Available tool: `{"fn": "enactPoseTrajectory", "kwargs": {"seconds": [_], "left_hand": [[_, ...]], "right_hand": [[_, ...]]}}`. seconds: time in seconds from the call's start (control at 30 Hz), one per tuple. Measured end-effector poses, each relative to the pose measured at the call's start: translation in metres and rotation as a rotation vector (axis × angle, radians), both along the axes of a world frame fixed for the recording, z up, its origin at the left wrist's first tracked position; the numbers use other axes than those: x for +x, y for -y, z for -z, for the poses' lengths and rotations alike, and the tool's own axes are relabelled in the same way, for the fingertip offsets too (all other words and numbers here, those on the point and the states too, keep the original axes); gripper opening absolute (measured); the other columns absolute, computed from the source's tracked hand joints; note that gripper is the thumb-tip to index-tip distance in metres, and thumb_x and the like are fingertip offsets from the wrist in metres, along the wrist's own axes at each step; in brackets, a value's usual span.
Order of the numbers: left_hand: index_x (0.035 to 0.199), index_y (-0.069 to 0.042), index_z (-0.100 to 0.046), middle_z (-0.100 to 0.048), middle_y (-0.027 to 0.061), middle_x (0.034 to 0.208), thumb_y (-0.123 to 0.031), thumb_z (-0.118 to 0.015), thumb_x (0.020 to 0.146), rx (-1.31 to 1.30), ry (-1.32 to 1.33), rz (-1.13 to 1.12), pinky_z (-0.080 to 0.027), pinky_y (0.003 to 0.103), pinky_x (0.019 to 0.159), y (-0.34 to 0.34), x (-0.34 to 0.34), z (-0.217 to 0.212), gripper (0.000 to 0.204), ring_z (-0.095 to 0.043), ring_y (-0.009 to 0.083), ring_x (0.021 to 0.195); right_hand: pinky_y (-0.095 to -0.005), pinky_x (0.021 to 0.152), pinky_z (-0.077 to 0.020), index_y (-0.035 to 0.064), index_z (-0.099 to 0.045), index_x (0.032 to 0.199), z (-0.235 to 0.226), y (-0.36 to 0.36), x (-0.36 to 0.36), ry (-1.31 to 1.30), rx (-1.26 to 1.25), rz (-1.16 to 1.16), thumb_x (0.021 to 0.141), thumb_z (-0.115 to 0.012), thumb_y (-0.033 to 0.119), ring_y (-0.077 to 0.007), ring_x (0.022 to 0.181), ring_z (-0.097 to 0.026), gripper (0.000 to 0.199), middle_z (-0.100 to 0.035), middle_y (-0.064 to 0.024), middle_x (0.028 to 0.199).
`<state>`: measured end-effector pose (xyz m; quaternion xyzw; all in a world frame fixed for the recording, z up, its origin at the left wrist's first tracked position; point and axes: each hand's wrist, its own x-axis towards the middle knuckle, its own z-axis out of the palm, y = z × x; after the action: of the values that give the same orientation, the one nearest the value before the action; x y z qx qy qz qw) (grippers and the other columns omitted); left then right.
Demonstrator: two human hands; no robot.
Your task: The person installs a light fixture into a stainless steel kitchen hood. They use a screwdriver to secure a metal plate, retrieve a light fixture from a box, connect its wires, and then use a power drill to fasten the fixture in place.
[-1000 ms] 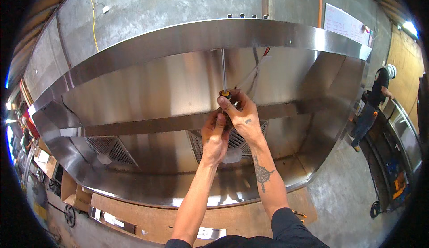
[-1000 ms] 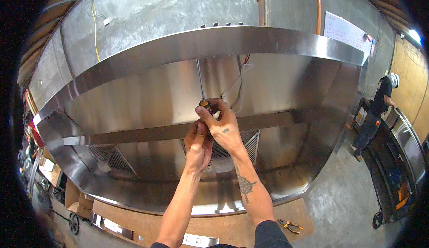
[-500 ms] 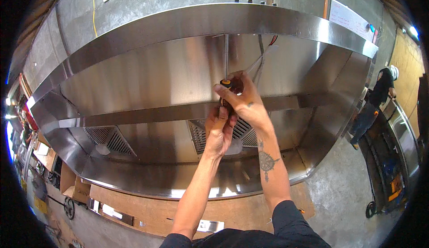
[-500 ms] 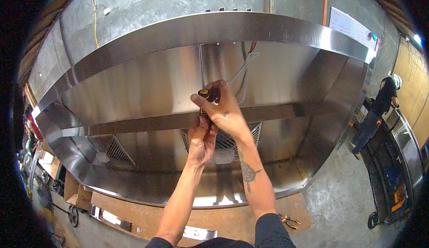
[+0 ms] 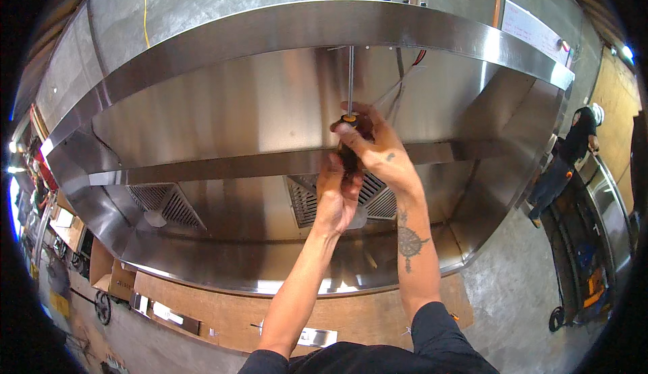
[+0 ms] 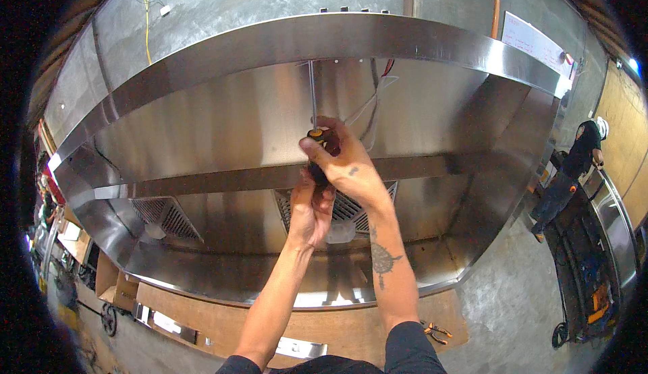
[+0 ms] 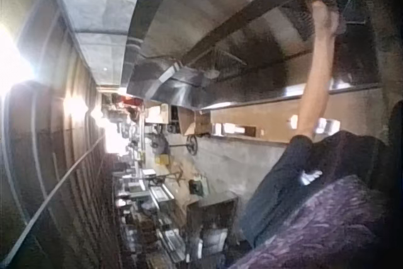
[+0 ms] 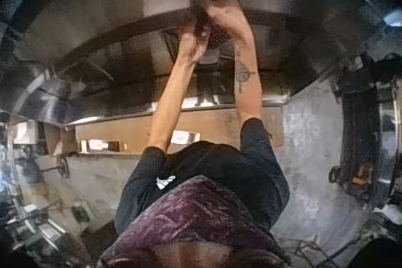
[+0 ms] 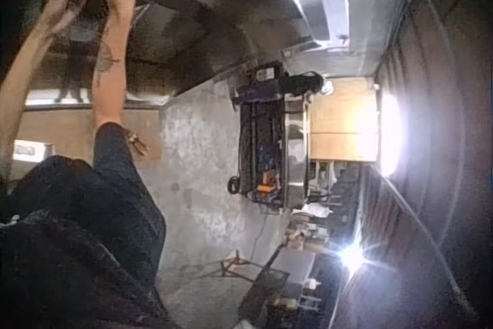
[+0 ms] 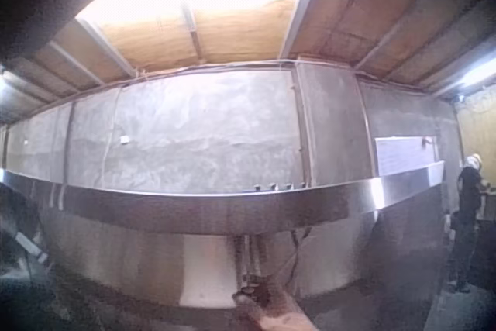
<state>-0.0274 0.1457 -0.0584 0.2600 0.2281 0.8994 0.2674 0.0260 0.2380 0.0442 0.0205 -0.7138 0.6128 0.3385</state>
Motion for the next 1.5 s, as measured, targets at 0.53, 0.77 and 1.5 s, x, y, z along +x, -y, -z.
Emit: {"fn": "enactPoseTrajectory", "kwargs": {"seconds": [0.53,0.77,1.5], "left_hand": [[0.121,-0.014,-0.058,-0.063,-0.0014,0.106,-0.049,-0.049,0.108,0.144,-0.095,0.373,-0.048,0.025,0.063,0.016,-0.010,0.010,0.038,-0.058,0.0096,0.083],[0.124,-0.012,-0.056,-0.061,0.0002,0.115,-0.050,-0.051,0.107,-0.060,-0.100,-0.163,-0.052,0.026,0.081,0.006,0.015,-0.013,0.041,-0.060,0.0104,0.102],[0.112,-0.010,-0.059,-0.062,0.0011,0.097,-0.054,-0.043,0.108,0.003,0.082,0.070,-0.052,0.026,0.069,0.010,0.016,-0.032,0.047,-0.058,0.0100,0.082]], "right_hand": [[-0.0323,0.096,-0.0526,-0.0032,-0.057,0.131,0.002,0.006,0.002,-0.035,-0.079,-0.245,0.102,-0.067,0.028,-0.0175,0.109,-0.065,0.044,-0.071,-0.0133,0.116],[-0.0337,0.086,-0.0551,-0.0036,-0.060,0.122,0.000,0.012,-0.005,0.010,0.122,0.128,0.090,-0.082,0.028,-0.0199,0.097,-0.069,0.051,-0.074,-0.0122,0.105],[-0.0284,0.085,-0.0559,-0.0022,-0.064,0.126,-0.004,0.011,0.010,-0.024,0.012,0.054,0.090,-0.081,0.019,-0.0134,0.095,-0.067,0.045,-0.074,-0.0104,0.104]]}}
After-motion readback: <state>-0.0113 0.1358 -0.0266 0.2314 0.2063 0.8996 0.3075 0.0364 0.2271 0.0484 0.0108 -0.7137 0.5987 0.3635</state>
